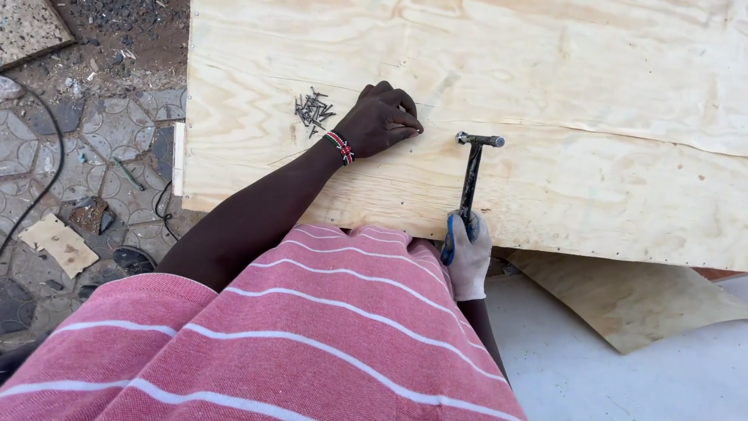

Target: Hammering a series of nails into a plywood board laid on the ground.

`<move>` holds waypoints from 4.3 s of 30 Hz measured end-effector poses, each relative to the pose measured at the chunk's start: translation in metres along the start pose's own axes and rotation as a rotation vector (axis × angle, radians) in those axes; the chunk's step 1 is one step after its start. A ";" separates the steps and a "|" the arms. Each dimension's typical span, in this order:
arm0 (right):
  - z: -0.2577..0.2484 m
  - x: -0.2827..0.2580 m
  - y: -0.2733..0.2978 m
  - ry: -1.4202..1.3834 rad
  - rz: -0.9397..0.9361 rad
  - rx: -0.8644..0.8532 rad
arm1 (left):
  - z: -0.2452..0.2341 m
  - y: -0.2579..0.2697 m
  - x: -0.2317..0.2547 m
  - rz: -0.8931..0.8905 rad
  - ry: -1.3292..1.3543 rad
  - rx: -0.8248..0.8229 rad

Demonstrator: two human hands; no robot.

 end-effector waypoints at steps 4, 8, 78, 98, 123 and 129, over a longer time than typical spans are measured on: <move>0.000 -0.001 0.003 -0.062 -0.001 0.036 | -0.001 -0.009 0.000 0.015 -0.065 0.000; 0.006 -0.026 0.013 -0.172 0.130 0.008 | -0.001 -0.030 -0.025 0.096 -0.164 0.044; 0.013 -0.111 -0.063 0.400 -0.228 -0.138 | -0.031 -0.060 -0.034 0.106 -0.289 0.183; 0.013 -0.055 -0.082 -0.253 -0.074 -0.072 | -0.030 -0.059 -0.029 0.070 -0.244 0.148; 0.014 -0.045 -0.082 -0.091 -0.174 -0.011 | -0.010 -0.057 -0.019 0.178 -0.379 0.095; 0.017 -0.049 -0.084 -0.101 -0.214 -0.015 | -0.010 -0.057 -0.015 0.189 -0.417 0.077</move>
Point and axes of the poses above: each hand's wrist, its own y-axis away from the middle knuckle, its own z-axis out of the palm, x = y × z, the point moved 6 cm from there along -y, towards the middle knuckle, and after that the axes turned 15 degrees about -x, right-handed, at the moved point
